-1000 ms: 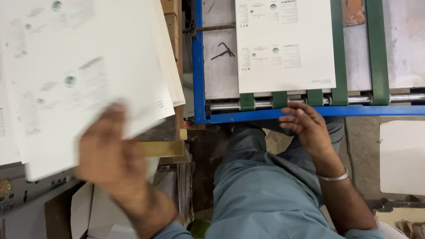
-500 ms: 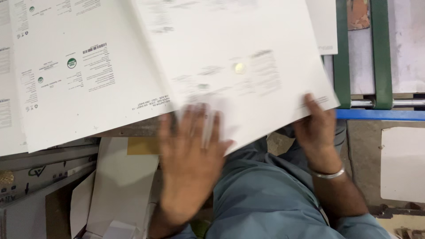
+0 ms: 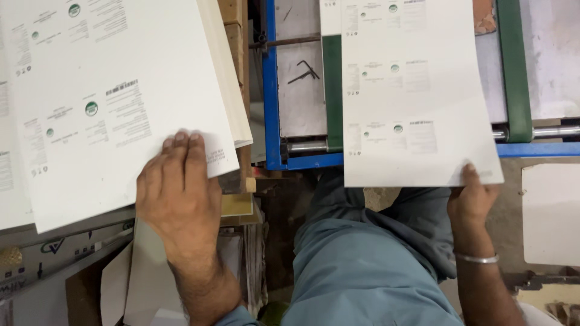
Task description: The person repeatedly picks up printed sheets from a stack on the left and places them onto a conveyor belt on the right. The sheets move through rollers as the person continues feeding them one by one.
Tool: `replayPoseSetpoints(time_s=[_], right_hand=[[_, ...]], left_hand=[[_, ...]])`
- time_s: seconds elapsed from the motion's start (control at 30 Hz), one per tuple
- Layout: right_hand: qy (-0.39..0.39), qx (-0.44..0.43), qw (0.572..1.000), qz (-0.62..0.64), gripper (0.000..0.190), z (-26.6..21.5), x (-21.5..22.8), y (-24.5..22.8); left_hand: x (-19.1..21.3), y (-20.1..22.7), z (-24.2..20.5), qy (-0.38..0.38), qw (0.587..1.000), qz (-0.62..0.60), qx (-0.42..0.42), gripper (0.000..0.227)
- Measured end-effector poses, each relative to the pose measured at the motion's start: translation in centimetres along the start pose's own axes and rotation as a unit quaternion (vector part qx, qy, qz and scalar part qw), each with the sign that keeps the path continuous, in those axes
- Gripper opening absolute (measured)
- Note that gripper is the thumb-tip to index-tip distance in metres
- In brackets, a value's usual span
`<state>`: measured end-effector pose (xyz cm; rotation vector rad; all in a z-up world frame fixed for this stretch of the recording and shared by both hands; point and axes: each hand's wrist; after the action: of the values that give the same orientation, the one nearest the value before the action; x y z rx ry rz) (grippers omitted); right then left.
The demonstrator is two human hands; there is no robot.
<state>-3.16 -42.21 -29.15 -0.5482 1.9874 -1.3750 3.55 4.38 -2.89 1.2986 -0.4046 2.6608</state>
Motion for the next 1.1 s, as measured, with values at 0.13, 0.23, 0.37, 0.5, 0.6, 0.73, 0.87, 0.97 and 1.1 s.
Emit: replayPoseSetpoints(time_s=[0.13, 0.23, 0.37, 0.5, 0.6, 0.73, 0.87, 0.97, 1.1], right_hand=[[-0.017, -0.009, 0.997, -0.069, 0.030, -4.0, 2.1, 1.3], [-0.021, -0.016, 0.997, -0.074, 0.028, -6.1, 3.0, 1.8], [-0.021, -0.021, 0.996, -0.081, 0.023, -6.6, 2.9, 2.2], [-0.049, 0.003, 0.997, -0.067, 0.025, -4.4, 1.4, 2.6], [-0.081, 0.041, 0.995, -0.049, 0.027, -1.7, -0.7, 2.4], [-0.061, -0.049, 0.997, -0.019, 0.029, 1.6, -4.4, 1.9], [-0.110, -0.143, 0.983, -0.043, 0.027, 2.3, -5.8, 1.8], [-0.208, -0.179, 0.961, -0.035, 0.028, 1.8, -5.8, 2.2], [-0.276, -0.195, 0.939, -0.069, 0.033, -0.7, -7.1, 1.0]], left_hand=[[-0.3, -0.6, -0.6, 0.013, 1.000, 0.002, 0.008, 0.018], [-0.5, -1.0, -0.8, 0.020, 1.000, -0.011, 0.012, 0.012], [-0.3, -0.8, -1.0, 0.024, 0.999, -0.009, 0.022, 0.009], [-0.4, -0.7, -0.6, 0.031, 0.999, -0.020, 0.021, 0.008], [-0.3, -0.5, -0.2, 0.029, 0.999, -0.028, 0.024, 0.009], [0.4, 0.0, 0.3, 0.009, 0.999, -0.022, 0.036, 0.024], [1.1, 0.0, 0.8, -0.023, 1.000, -0.019, 0.011, 0.024], [1.1, -1.9, 0.2, -0.027, 0.995, -0.100, 0.001, 0.028], [-0.1, -3.5, -0.5, 0.035, 0.978, -0.203, 0.045, 0.034]])
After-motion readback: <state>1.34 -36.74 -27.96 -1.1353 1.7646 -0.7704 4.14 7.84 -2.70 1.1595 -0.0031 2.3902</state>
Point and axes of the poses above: each hand's wrist, its own z-axis towards the middle knuckle, its own x-axis out of the back of the hand, y = z × x, and after that the axes turned 5 degrees about -z, right-handed
